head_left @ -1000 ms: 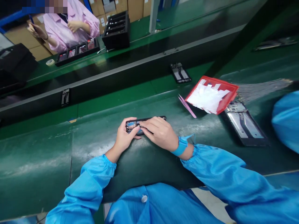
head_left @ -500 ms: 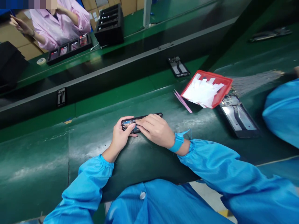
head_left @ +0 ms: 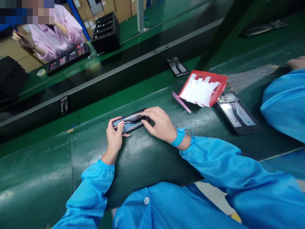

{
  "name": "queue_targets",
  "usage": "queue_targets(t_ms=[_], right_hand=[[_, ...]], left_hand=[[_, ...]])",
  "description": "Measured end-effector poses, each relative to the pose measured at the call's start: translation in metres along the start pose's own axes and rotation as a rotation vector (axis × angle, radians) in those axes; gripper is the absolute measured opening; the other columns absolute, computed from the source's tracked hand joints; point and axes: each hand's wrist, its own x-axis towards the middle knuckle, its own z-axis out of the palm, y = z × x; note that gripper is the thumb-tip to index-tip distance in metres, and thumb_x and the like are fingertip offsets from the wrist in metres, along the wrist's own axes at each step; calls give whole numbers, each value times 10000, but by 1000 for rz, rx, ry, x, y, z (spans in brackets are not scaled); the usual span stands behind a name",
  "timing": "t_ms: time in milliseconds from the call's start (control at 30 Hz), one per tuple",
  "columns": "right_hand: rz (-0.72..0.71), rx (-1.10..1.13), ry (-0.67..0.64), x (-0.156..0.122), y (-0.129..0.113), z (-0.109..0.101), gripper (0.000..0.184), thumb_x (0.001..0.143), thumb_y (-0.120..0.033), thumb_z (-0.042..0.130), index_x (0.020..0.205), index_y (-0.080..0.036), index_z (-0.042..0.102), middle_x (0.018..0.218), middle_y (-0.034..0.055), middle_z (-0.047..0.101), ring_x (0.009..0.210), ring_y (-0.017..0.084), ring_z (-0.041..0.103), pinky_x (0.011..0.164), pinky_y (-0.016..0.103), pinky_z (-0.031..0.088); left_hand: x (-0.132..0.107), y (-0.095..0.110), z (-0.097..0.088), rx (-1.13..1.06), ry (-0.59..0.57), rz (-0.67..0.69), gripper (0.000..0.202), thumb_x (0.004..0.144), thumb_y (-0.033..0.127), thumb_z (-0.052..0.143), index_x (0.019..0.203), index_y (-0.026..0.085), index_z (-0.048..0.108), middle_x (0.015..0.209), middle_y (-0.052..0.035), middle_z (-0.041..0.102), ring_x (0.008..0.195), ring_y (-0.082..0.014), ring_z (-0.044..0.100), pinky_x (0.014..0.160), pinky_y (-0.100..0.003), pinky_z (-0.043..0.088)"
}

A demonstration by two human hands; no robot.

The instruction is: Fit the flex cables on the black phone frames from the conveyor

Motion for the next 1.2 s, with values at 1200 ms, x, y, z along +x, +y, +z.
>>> queue_targets(t_ms=[1200], right_hand=[[349,-31,13,-4,-23,25,785,805,-444,836,1424,-160,445,1340,208,530,1270,401,516,1084,568,466]], left_hand=[[-38,-16,15,470,30,435,351,976,362,633,1248,173,516,899,-66,755,581,-154,725,536,-238,601]])
